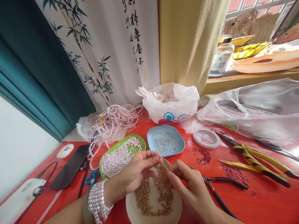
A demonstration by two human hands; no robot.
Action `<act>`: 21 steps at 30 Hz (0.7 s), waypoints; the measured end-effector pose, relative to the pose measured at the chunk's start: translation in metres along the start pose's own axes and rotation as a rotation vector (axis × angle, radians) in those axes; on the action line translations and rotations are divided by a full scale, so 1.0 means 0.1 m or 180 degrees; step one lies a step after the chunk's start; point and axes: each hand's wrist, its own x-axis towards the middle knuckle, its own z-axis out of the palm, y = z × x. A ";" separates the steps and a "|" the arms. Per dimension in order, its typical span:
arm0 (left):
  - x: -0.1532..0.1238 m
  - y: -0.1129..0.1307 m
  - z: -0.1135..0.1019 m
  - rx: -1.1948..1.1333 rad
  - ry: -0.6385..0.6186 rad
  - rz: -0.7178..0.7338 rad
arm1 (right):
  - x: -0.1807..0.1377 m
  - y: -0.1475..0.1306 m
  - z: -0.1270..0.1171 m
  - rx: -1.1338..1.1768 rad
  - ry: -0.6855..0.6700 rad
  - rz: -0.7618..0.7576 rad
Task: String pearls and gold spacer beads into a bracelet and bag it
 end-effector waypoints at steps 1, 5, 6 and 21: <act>0.00 0.00 0.00 -0.0001 0.0004 0.0007 | 0.00 0.00 0.00 -0.0020 0.0000 -0.0003; 0.00 0.00 0.01 0.0011 0.0131 -0.0016 | 0.01 0.00 0.00 -0.0073 0.0004 -0.0023; 0.00 -0.01 0.01 0.0007 0.0177 -0.0024 | 0.01 0.00 0.01 -0.0074 0.0002 -0.0033; 0.00 -0.02 0.03 -0.0079 0.0367 0.0028 | 0.02 0.02 0.02 -0.0052 0.0034 -0.0102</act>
